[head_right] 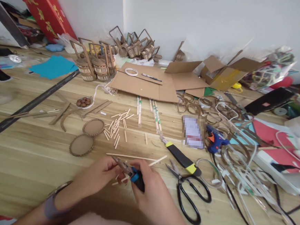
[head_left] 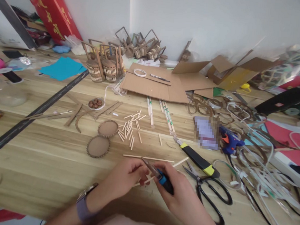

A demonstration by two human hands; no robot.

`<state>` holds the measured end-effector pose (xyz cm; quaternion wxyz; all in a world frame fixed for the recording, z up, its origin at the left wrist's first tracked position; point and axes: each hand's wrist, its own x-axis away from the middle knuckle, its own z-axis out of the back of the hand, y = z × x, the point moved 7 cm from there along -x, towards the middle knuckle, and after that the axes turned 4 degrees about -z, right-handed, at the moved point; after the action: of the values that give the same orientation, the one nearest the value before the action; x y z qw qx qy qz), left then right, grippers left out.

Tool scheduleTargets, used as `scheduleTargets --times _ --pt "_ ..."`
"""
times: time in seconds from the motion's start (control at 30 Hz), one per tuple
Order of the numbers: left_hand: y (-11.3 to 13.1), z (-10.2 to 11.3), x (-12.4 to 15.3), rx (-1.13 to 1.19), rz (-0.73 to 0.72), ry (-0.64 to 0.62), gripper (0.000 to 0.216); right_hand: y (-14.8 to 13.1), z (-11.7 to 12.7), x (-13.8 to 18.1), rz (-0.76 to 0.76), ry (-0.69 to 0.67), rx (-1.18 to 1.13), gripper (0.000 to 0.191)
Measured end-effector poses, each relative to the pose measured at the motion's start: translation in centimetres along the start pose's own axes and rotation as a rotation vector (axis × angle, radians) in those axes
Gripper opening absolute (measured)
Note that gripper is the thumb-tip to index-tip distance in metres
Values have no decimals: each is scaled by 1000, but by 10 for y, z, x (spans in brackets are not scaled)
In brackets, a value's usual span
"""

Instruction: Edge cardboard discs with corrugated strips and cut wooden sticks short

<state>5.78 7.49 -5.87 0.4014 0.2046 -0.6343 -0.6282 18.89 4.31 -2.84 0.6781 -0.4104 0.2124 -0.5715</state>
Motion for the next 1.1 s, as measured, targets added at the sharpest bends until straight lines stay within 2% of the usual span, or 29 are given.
scheduleTargets --times 0.13,0.3,0.43,0.5,0.6,0.7,0.83,1.0,1.1 --pt "-3 -9 0 87 -58 -32 47 2 -4 -2 -22 1 -55 41" --pt "-17 -20 0 207 14 -106 43 7 -10 -2 14 -45 -25 55" --pt "-18 -25 0 261 57 -145 37 9 -13 -1 22 -52 3 59" --pt "-16 -25 0 278 55 -155 39 5 -12 -1 77 -24 13 62" --pt "-15 -18 -3 290 23 -70 46 -1 -5 -1 163 128 14 54" --pt "-14 -9 -6 314 25 54 53 1 -3 -1 124 251 17 48" --pt "-10 -9 -7 373 53 109 55 4 -12 -1 69 273 59 57" --pt "-12 -17 -5 466 70 103 47 4 -15 -3 81 316 77 49" --pt "-12 -14 -3 425 67 120 45 5 -13 -1 47 288 25 49"
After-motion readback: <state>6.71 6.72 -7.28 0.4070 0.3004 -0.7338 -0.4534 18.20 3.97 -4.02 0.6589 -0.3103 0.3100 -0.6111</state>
